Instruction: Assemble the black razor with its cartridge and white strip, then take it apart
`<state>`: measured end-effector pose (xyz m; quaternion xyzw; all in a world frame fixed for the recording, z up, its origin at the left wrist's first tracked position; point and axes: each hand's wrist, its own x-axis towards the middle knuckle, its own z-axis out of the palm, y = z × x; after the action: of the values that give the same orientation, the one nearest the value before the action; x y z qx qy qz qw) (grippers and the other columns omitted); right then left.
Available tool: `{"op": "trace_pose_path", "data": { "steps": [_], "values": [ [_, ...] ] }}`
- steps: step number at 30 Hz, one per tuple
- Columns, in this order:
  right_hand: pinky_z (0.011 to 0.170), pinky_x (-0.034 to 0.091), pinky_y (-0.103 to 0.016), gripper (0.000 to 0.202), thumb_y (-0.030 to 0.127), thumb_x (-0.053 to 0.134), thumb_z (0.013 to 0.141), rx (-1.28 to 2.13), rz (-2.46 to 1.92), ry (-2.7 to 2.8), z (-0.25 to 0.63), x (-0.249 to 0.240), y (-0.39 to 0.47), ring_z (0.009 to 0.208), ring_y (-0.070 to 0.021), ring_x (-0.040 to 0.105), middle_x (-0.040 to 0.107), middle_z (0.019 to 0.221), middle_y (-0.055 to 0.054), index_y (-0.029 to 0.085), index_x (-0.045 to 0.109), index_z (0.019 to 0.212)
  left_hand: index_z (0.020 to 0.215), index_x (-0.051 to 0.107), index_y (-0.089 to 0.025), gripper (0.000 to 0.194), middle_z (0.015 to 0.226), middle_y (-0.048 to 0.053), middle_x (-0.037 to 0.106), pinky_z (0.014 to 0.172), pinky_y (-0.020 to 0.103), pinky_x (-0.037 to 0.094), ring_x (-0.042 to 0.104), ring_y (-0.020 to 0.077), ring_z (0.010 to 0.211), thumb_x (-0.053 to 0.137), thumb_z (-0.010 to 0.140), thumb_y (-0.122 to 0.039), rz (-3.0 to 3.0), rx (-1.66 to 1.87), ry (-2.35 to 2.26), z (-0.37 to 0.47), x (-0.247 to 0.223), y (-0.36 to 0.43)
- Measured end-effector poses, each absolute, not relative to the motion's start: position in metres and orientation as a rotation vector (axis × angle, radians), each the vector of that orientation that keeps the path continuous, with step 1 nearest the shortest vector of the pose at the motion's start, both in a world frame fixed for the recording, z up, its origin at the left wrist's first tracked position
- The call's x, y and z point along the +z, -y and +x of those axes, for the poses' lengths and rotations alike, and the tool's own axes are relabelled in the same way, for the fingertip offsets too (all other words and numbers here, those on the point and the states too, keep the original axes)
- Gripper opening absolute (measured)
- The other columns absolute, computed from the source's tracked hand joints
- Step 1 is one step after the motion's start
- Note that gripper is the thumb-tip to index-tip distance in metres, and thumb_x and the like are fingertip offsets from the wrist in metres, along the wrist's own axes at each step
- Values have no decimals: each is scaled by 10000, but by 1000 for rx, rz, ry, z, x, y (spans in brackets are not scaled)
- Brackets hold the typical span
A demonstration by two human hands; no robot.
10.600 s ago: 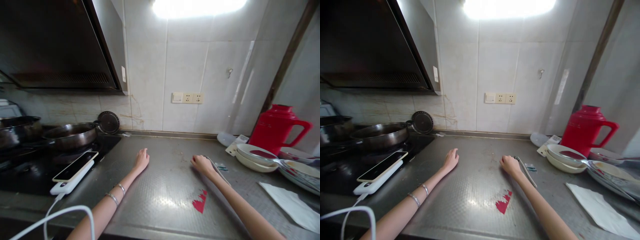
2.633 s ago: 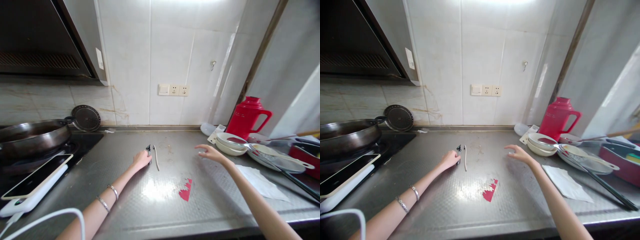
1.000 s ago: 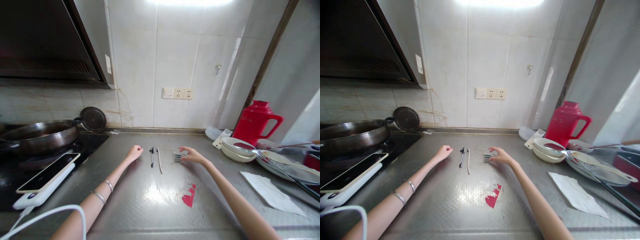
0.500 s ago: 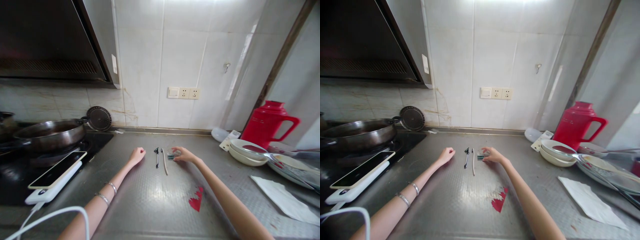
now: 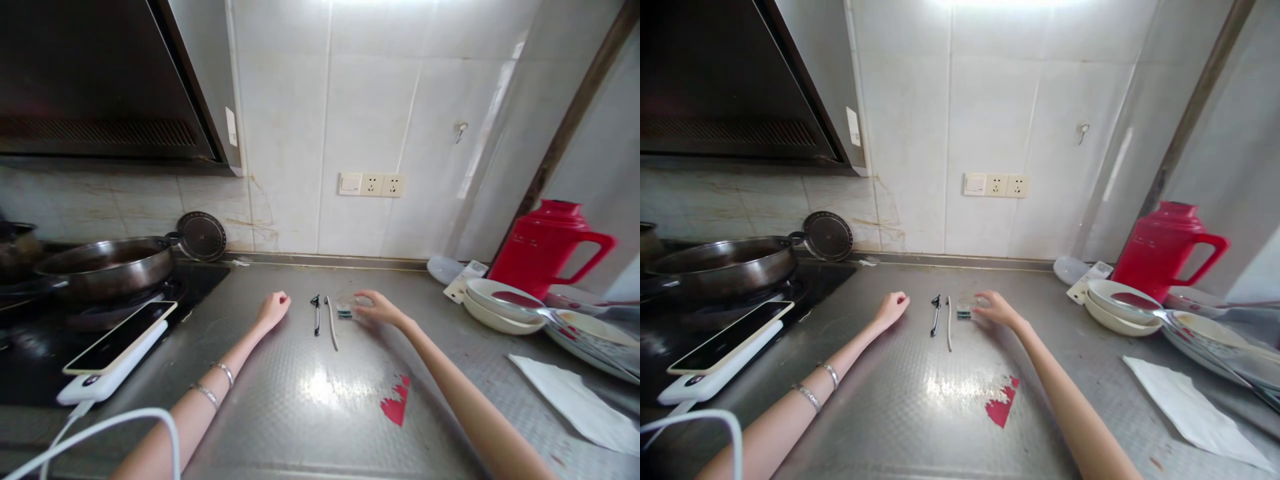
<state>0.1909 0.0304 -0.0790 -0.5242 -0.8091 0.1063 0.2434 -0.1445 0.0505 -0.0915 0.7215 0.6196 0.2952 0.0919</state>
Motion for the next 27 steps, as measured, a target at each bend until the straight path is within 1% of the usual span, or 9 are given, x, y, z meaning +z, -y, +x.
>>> {"op": "trace_pose_path", "data": {
  "steps": [2, 5, 8, 11, 13, 15, 19, 27],
  "values": [
    [988, 334, -363, 465, 428, 518, 776, 176, -1486, 2175, 208, -86, -31, 1130, -242, 493, 568, 1189, -134, 130, 579, 1127, 775, 599, -168, 271, 769, 45, 636, 655, 233, 367, 559, 147, 721, 412, 822, -358, 2186, 891, -1864, -150, -89, -51],
    [1026, 290, -390, 442, 396, 486, 805, 18, -1602, 2134, 236, -100, -29, 1199, -262, 429, 543, 1226, -146, 117, 574, 1136, 977, 574, -166, 296, 1023, 100, 613, 828, 294, 370, 537, 201, 963, 430, 817, -370, 2316, 804, -1921, -160, -87, -52],
    [1030, 292, -407, 402, 375, 474, 816, -43, -1691, 2083, 257, -114, -24, 1242, -267, 379, 524, 1257, -128, 151, 580, 1133, 1180, 488, -176, 419, 1290, 138, 467, 969, 410, 276, 393, 272, 1197, 383, 840, -398, 2417, 618, -1974, -167, -88, -54],
    [1020, 310, -399, 378, 369, 423, 842, -45, -1727, 2070, 264, -124, -21, 1245, -251, 380, 540, 1242, -115, 169, 594, 1114, 1296, 396, -195, 507, 1419, 142, 305, 1015, 519, 164, 216, 331, 1310, 332, 854, -436, 2449, 445, -1986, -170, -91, -58],
    [1011, 319, -396, 390, 374, 393, 852, -55, -1766, 2053, 264, -129, -21, 1226, -246, 408, 539, 1243, -121, 167, 597, 1112, 1327, 362, -206, 539, 1437, 140, 270, 1011, 558, 141, 179, 352, 1321, 303, 857, -461, 2424, 363, -1980, -171, -92, -60],
    [1001, 328, -394, 409, 384, 381, 852, -70, -1802, 2037, 262, -131, -21, 1206, -247, 434, 525, 1259, -125, 164, 593, 1123, 1325, 374, -210, 546, 1435, 135, 279, 1007, 568, 152, 189, 357, 1318, 277, 858, -475, 2389, 318, -1973, -171, -92, -62],
    [996, 333, -377, 422, 392, 359, 855, -88, -1820, 2049, 262, -131, -21, 1193, -236, 450, 521, 1269, -106, 174, 589, 1134, 1307, 415, -206, 549, 1428, 129, 298, 1007, 561, 178, 210, 353, 1312, 269, 855, -481, 2372, 312, -1971, -172, -93, -63],
    [999, 326, -380, 431, 399, 332, 865, -90, -1812, 2043, 261, -130, -18, 1192, -225, 451, 523, 1267, -107, 177, 596, 1124, 1307, 422, -223, 528, 1418, 122, 319, 1005, 546, 204, 237, 336, 1308, 276, 860, -464, 2402, 330, -1989, -174, -98, -66]
  ]
}}
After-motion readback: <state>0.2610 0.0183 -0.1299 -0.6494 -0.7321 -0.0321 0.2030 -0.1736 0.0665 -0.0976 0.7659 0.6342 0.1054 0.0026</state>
